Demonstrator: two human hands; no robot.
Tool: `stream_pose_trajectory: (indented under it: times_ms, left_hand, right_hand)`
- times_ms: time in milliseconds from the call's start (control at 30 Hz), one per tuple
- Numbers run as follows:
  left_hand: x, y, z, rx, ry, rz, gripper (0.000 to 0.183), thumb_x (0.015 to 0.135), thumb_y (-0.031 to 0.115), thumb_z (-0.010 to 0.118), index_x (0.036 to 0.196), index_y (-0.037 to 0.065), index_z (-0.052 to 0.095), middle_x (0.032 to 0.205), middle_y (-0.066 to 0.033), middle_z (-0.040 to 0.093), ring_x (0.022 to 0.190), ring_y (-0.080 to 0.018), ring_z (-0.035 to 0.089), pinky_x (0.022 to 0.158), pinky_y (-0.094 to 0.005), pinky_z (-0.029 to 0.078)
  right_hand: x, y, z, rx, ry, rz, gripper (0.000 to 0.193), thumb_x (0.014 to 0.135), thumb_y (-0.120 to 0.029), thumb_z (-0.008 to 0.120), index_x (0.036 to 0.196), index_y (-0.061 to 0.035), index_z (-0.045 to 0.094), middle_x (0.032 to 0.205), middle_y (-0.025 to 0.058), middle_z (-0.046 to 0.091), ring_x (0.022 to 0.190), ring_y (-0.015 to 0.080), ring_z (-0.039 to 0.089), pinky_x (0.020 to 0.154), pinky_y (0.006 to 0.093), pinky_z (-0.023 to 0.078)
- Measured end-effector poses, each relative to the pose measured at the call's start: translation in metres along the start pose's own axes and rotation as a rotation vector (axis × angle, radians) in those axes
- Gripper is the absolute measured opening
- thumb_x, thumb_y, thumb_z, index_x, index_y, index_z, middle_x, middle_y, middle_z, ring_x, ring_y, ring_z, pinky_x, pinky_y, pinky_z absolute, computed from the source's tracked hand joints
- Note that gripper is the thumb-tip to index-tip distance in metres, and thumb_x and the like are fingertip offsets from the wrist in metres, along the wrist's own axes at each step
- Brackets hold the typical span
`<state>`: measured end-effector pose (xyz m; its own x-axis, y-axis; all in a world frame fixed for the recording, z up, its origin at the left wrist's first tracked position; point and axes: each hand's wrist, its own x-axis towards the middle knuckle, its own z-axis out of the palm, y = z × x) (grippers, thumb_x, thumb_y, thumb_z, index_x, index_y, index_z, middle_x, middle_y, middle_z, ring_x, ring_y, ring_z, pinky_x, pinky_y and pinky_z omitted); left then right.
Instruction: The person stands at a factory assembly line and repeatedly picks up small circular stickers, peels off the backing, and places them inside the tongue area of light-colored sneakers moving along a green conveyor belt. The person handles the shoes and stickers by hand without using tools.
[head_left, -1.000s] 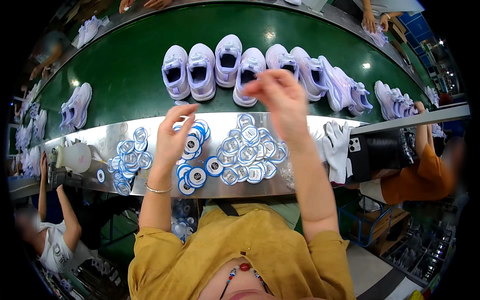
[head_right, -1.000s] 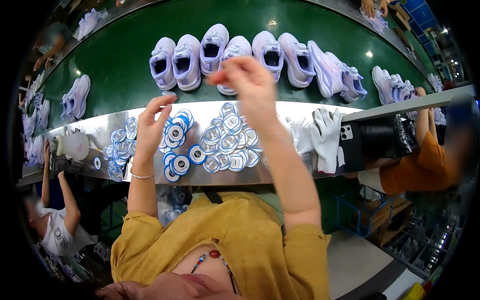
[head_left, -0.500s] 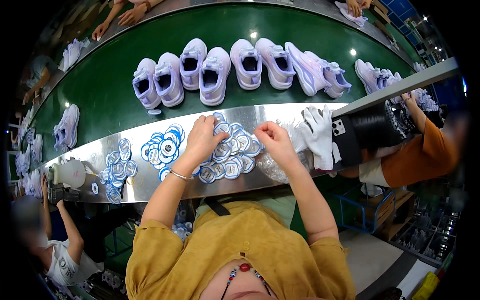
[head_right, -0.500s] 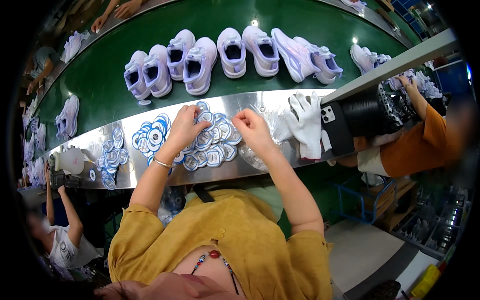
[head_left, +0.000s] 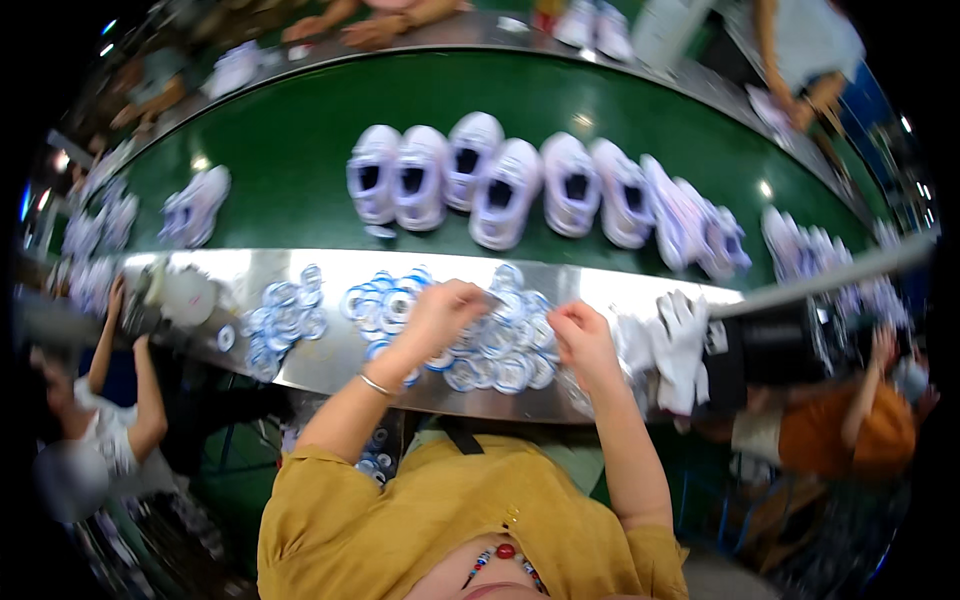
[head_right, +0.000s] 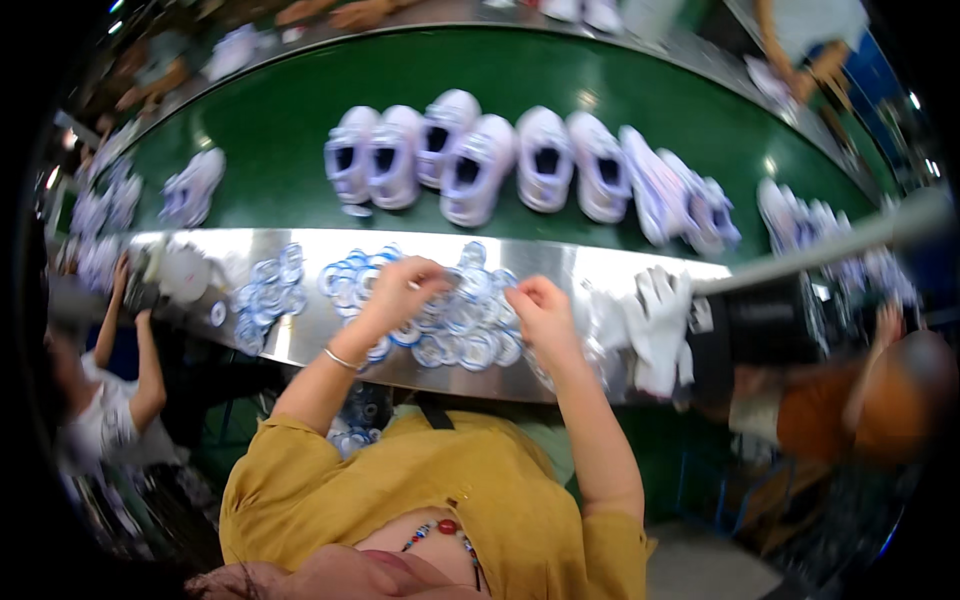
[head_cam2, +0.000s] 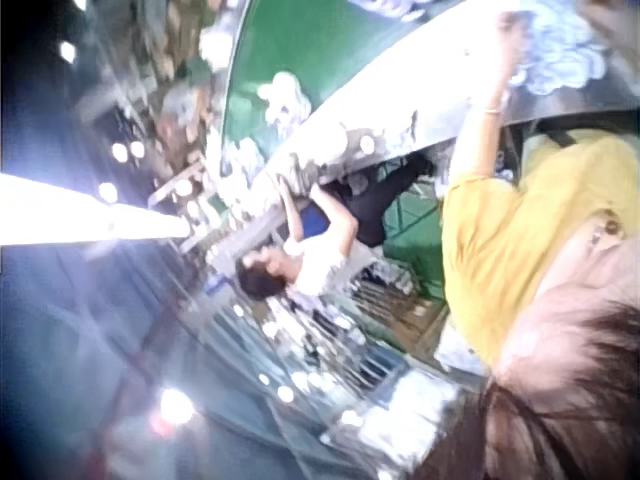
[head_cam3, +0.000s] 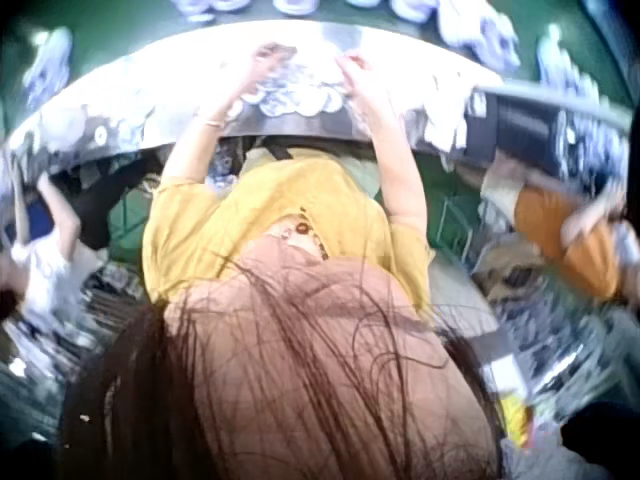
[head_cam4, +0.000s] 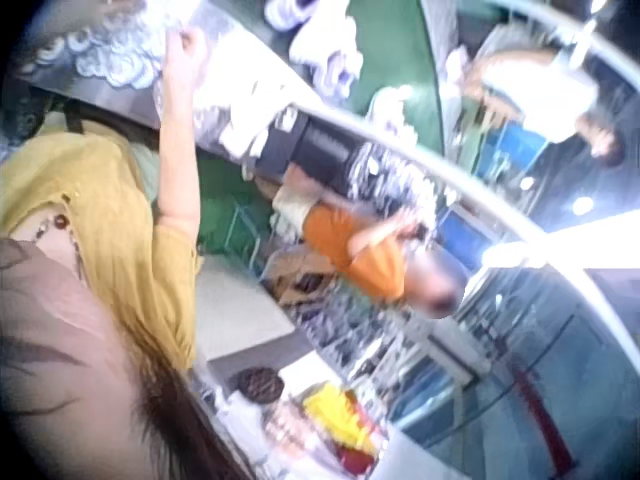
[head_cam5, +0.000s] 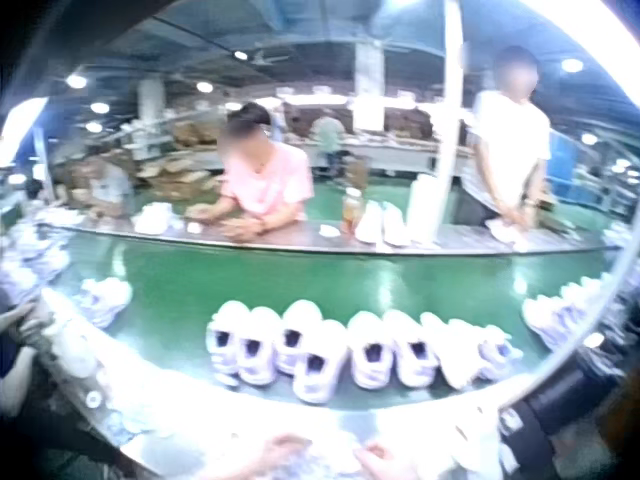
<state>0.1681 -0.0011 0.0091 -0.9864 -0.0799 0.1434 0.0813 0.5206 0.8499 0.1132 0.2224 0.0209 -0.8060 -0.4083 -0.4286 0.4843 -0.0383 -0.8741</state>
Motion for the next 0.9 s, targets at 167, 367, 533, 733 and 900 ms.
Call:
stream_pose_trajectory:
  times_ms: [167, 367, 533, 733, 900]
  left_hand:
    - [-0.022, 0.042, -0.003, 0.125, 0.169, 0.382, 0.021, 0.068, -0.007, 0.064, 0.085, 0.004, 0.064, 0.09, -0.0105, 0.058, 0.081, -0.0254, 0.059, 0.066, -0.0305, 0.05]
    - [-0.026, 0.027, -0.006, -0.746, 0.216, -0.134, 0.023, 0.089, 0.004, 0.052, 0.112, 0.001, 0.056, 0.102, -0.0048, 0.058, 0.09, -0.0116, 0.057, 0.074, -0.0248, 0.049]
    - [-0.026, 0.025, -0.005, -0.889, 0.229, -0.283, 0.013, 0.087, 0.009, 0.06, 0.097, 0.001, 0.063, 0.078, 0.0017, 0.06, 0.064, -0.0043, 0.05, 0.056, -0.018, 0.041]
    - [-0.025, 0.019, -0.01, -0.716, 0.323, -0.247, 0.009, 0.088, 0.007, 0.058, 0.094, 0.002, 0.063, 0.077, 0.0034, 0.058, 0.063, -0.0015, 0.047, 0.054, -0.0158, 0.037]
    - [-0.036, 0.009, -0.013, -0.566, 0.371, -0.129, 0.006, 0.087, 0.003, 0.056, 0.088, 0.0, 0.061, 0.075, 0.0028, 0.054, 0.065, -0.0035, 0.048, 0.056, -0.0171, 0.037]
  right_hand:
    - [-0.001, -0.008, 0.042, 0.265, -0.187, 0.241, 0.011, 0.085, -0.011, 0.061, 0.082, -0.0042, 0.054, 0.058, -0.0046, 0.042, 0.042, 0.0015, 0.03, 0.037, 0.0182, 0.021]
    - [0.004, -0.014, 0.063, 0.243, -0.114, -0.018, 0.008, 0.085, -0.009, 0.062, 0.083, -0.0059, 0.055, 0.063, -0.0055, 0.046, 0.045, 0.0005, 0.033, 0.038, 0.0166, 0.022]
    - [0.01, -0.003, 0.081, 0.036, -0.098, -0.225, 0.011, 0.085, -0.012, 0.064, 0.085, -0.0038, 0.057, 0.066, -0.0041, 0.052, 0.052, 0.0018, 0.041, 0.044, 0.0192, 0.03]
    - [0.004, -0.012, 0.094, -0.584, 0.057, -0.691, 0.008, 0.083, -0.006, 0.06, 0.083, -0.0012, 0.054, 0.066, 0.0096, 0.056, 0.054, 0.0185, 0.052, 0.049, 0.031, 0.04]
    - [0.008, -0.005, 0.11, -0.873, 0.083, -0.88, 0.005, 0.08, -0.005, 0.058, 0.082, -0.0022, 0.054, 0.071, 0.0158, 0.058, 0.06, 0.0331, 0.056, 0.054, 0.0394, 0.044]
